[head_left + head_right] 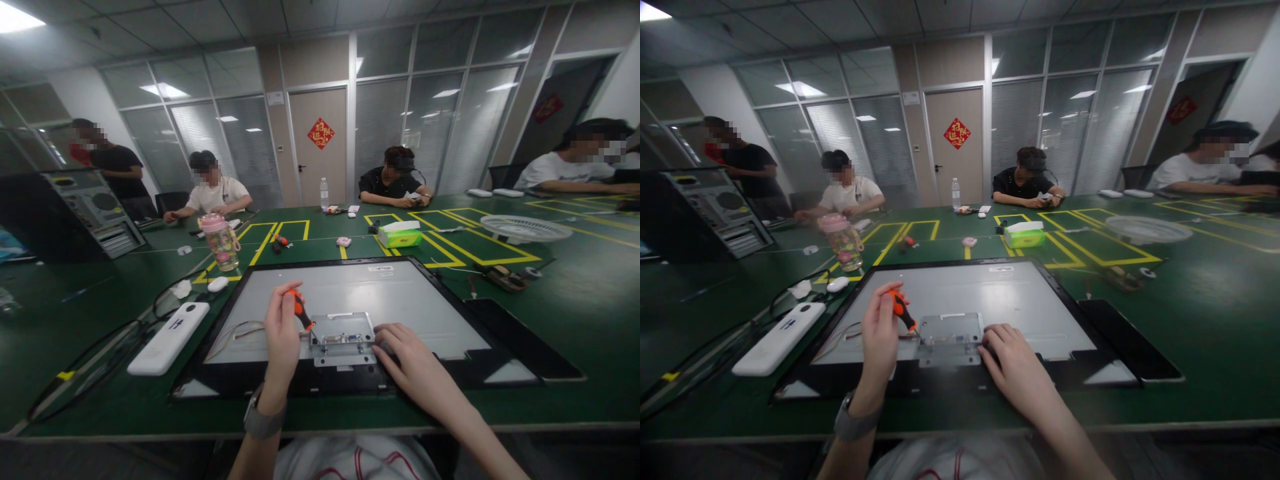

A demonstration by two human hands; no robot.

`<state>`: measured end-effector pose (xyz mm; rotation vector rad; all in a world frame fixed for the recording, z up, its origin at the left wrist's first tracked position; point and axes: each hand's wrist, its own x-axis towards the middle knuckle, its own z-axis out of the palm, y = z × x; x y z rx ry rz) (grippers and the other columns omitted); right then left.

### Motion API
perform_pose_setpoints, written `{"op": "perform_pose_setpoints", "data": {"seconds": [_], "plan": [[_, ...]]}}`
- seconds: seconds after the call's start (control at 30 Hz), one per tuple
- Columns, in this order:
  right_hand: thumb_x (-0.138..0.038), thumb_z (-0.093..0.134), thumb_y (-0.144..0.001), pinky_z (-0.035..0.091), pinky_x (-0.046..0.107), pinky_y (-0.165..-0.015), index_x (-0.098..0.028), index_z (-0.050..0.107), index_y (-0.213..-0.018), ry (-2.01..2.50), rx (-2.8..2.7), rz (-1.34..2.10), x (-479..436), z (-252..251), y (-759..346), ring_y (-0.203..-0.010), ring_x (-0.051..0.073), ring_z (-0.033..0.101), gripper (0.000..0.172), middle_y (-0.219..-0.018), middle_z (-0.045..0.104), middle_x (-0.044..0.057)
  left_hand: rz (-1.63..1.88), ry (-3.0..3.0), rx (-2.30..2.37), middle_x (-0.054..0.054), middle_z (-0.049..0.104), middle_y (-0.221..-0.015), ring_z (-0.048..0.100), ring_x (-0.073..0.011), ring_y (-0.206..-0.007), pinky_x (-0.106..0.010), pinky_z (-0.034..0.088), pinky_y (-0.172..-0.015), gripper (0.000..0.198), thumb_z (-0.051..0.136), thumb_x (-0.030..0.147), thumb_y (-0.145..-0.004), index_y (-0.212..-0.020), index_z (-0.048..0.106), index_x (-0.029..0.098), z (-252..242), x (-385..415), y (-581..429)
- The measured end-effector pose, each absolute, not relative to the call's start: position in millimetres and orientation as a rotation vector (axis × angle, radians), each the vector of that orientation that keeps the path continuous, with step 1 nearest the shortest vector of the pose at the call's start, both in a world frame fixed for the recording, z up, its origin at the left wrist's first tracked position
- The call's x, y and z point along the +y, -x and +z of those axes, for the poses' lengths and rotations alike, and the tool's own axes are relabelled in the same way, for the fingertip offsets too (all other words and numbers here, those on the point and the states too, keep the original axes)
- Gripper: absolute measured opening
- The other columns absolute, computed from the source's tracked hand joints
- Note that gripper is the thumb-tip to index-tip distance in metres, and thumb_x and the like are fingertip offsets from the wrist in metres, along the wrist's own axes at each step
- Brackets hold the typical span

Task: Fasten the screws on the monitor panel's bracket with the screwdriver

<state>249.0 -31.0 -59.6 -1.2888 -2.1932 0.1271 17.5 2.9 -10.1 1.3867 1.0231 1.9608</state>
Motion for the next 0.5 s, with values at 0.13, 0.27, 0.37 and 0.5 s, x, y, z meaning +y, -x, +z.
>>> {"op": "perform_pose_setpoints", "data": {"seconds": [0.13, 0.27, 0.37, 0.5], "plan": [[-0.018, 0.049, -0.098, 0.05, 0.047, -0.087, -0.021, 0.058, -0.094, 1.292, -2.2, 0.136, -31.5, -58.9, -248.9, -0.097, 0.027, 0.06, 0.01, -0.1, 0.064, 0.008, 1.992, -1.344, 0.946, -0.004, 0.065, -0.083, 0.062, -0.0158, -0.08, -0.026, 0.048, -0.076, 0.034, 0.048, 0.047, -0.097, -0.097, 0.066, 0.019, -12.4, 4.6, -17.6], [-0.018, 0.05, -0.097, 0.051, 0.045, -0.086, -0.022, 0.059, -0.094, 1.285, -2.191, 0.12, -31.5, -58.2, -248.7, -0.096, 0.027, 0.061, 0.01, -0.099, 0.064, 0.007, 2.071, -1.469, 1.017, -0.003, 0.061, -0.087, 0.06, -0.016, -0.082, -0.025, 0.048, -0.075, 0.026, 0.065, 0.045, -0.087, -0.082, 0.069, 0.019, -9.6, 3.7, -16.6], [-0.018, 0.051, -0.096, 0.052, 0.045, -0.085, -0.022, 0.06, -0.093, 1.283, -2.185, 0.11, -31.1, -58.4, -248.9, -0.095, 0.027, 0.061, 0.01, -0.098, 0.064, 0.007, 2.036, -1.48, 1.023, -0.003, 0.061, -0.084, 0.06, -0.0158, -0.08, -0.025, 0.048, -0.073, 0.026, 0.065, 0.044, -0.087, -0.086, 0.07, 0.019, -9.3, 2.4, -15.5], [-0.018, 0.05, -0.097, 0.052, 0.045, -0.085, -0.022, 0.06, -0.093, 1.287, -2.191, 0.119, -31.1, -58.2, -249.0, -0.095, 0.027, 0.061, 0.011, -0.099, 0.064, 0.008, 1.896, -1.339, 0.885, -0.006, 0.067, -0.087, 0.063, -0.0167, -0.082, -0.025, 0.049, -0.072, 0.035, 0.053, 0.048, -0.094, -0.102, 0.07, 0.018, -12.3, 1.0, -16.2]]}}
